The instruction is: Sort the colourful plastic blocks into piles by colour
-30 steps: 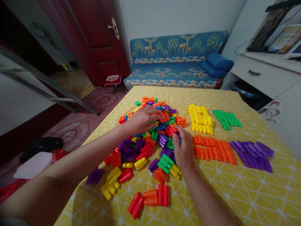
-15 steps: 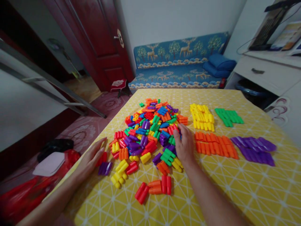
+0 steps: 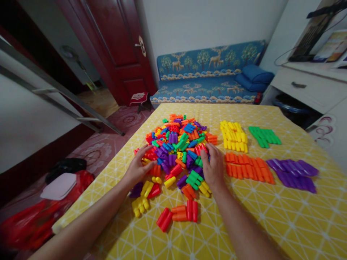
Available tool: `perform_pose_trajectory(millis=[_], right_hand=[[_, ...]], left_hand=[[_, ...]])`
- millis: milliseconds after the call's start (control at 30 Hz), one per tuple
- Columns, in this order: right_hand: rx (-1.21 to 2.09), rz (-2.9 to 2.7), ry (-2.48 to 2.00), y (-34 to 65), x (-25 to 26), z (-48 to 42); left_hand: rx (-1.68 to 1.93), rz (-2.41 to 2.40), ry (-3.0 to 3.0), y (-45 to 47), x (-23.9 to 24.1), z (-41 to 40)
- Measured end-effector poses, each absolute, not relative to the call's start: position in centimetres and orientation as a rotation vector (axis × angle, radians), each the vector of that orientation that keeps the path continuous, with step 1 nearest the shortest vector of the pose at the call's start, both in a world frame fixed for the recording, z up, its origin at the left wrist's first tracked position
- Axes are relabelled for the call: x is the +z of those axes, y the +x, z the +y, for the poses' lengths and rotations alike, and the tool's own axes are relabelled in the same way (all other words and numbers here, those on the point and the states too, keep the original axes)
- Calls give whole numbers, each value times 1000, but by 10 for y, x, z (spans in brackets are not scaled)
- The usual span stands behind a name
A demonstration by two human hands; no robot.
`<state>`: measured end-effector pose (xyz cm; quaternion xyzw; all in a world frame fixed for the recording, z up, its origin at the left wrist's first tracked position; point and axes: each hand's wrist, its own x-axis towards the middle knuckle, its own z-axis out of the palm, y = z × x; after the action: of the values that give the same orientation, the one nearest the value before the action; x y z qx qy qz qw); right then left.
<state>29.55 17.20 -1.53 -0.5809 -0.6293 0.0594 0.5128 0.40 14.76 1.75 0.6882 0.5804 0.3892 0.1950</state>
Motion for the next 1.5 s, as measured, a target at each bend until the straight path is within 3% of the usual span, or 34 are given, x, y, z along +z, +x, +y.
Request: perform_pose_trajectory(millis=[233,433,633,933,1500], right_hand=[[211,-1585,-1354,295,-17,171],[470,-1704,-1232,289,-5,160],[470,-1876,-1105,284,7,152],[448,-1918,-874,270,21,139],[255,-2094,-1648,241,48,196]], left_hand=[[969,1448,2207,55,47,189],[1155,1225,2316,72,49,208],[1218,929,2156,68,47,207],[1506,1109,1990,68,38,206],[1332,1091,2402,65,36,209]])
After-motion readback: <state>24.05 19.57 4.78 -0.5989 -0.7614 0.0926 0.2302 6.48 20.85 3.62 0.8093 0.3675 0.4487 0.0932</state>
